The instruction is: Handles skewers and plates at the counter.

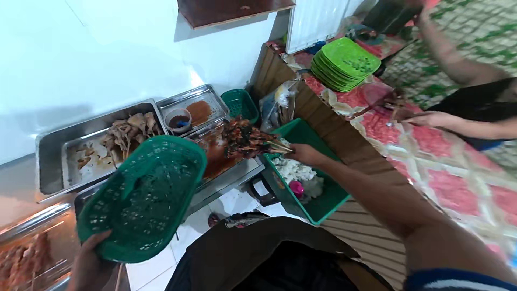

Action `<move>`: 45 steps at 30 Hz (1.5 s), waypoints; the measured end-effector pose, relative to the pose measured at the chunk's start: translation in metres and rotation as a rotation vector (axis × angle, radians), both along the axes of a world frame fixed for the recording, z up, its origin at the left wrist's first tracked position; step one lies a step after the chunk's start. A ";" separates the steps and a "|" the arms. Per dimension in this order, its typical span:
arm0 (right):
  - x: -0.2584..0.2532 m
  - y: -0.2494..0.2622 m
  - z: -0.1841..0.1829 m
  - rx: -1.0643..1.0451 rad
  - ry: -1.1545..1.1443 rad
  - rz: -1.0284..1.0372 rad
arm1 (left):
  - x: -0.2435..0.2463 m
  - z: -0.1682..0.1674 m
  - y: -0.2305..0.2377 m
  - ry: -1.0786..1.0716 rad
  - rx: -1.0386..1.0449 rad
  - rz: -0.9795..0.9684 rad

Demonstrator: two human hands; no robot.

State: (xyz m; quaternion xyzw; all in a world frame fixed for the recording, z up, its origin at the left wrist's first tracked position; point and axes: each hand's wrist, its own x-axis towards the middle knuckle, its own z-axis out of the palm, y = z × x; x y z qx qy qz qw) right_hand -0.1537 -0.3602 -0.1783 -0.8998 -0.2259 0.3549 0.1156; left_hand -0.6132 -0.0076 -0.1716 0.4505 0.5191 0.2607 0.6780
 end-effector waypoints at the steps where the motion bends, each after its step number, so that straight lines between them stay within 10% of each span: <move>1: -0.006 0.009 -0.017 -0.001 0.028 -0.023 | -0.003 0.004 0.002 -0.014 0.016 0.029; 11: -0.051 0.103 -0.134 -0.115 0.156 -0.112 | 0.017 -0.003 -0.001 -0.224 0.026 0.124; 26: -0.019 0.035 0.047 0.132 0.111 -0.307 | 0.053 -0.033 0.018 -0.142 -0.062 0.055; 45: -0.012 0.031 0.096 0.325 -0.067 -0.285 | 0.204 -0.028 -0.035 -0.084 -0.257 -0.371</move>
